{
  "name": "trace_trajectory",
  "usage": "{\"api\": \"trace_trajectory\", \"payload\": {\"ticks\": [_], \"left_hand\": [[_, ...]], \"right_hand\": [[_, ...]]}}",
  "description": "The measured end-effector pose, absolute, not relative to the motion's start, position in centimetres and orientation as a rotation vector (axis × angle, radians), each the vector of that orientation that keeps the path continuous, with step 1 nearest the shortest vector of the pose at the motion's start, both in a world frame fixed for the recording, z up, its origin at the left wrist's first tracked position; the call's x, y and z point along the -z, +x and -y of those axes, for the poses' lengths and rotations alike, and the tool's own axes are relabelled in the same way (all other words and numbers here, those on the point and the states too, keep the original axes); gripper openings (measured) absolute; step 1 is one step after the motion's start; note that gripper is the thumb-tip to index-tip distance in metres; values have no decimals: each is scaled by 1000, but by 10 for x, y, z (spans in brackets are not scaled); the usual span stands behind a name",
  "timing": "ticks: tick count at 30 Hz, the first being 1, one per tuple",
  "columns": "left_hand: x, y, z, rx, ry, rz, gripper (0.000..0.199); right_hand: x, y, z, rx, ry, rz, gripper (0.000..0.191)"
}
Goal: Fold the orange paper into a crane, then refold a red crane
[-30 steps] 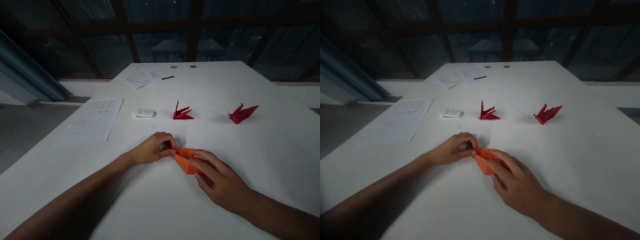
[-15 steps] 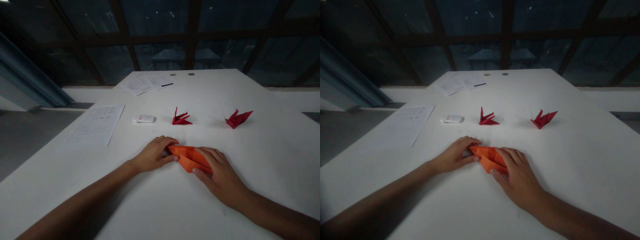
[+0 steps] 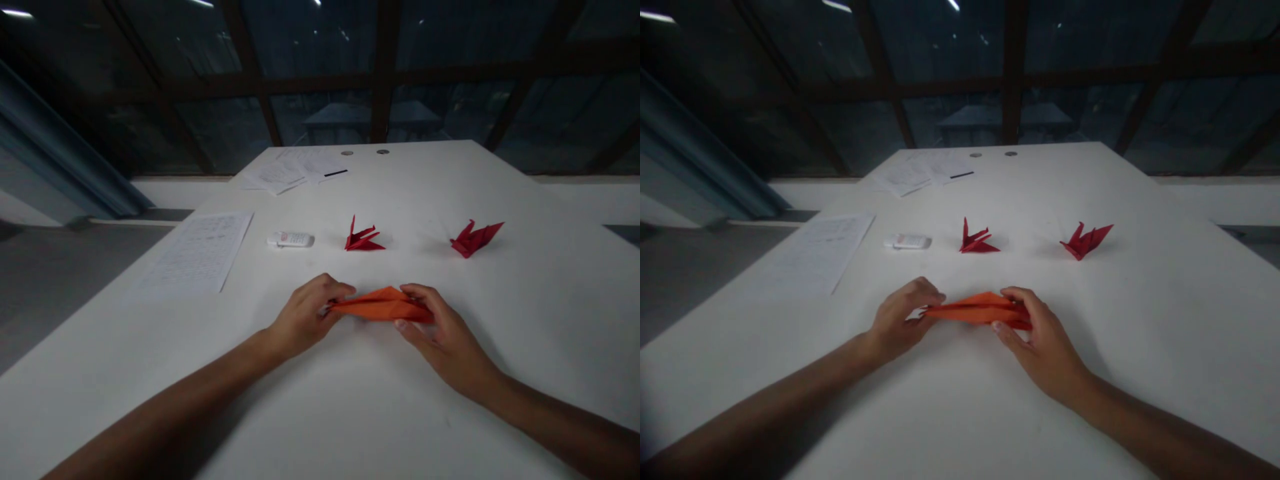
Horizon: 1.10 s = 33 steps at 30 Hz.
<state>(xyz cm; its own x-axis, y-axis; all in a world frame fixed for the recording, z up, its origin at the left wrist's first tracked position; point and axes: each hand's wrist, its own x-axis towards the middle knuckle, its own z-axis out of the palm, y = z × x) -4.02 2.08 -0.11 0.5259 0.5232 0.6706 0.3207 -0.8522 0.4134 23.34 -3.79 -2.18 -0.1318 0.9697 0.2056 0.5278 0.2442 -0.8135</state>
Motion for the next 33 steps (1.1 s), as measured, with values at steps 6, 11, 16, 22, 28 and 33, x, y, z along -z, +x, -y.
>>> {"api": "trace_trajectory", "payload": {"ticks": [6, 11, 16, 22, 28, 33], "left_hand": [[4, -42, -23, -1304, 2746, -516, 44], [6, -39, -27, -942, 2682, -849, 53], [3, -50, -40, -683, 2749, -1305, 57], [-9, -54, -42, -944, 2646, -1120, 26], [-5, -34, -22, -567, 2691, -834, 17], [-6, -32, -23, -517, 2606, -820, 9]], "right_hand": [[16, 242, 31, -442, -1155, 1892, 9], [15, 243, 33, 22, -1004, 2166, 21], [14, 234, 40, -124, -1092, 2390, 19], [6, 231, 46, -251, -1188, 2439, 19], [7, 230, 45, -233, -1153, 2405, 13], [9, 232, 44, -282, -1114, 2302, 17]]}}
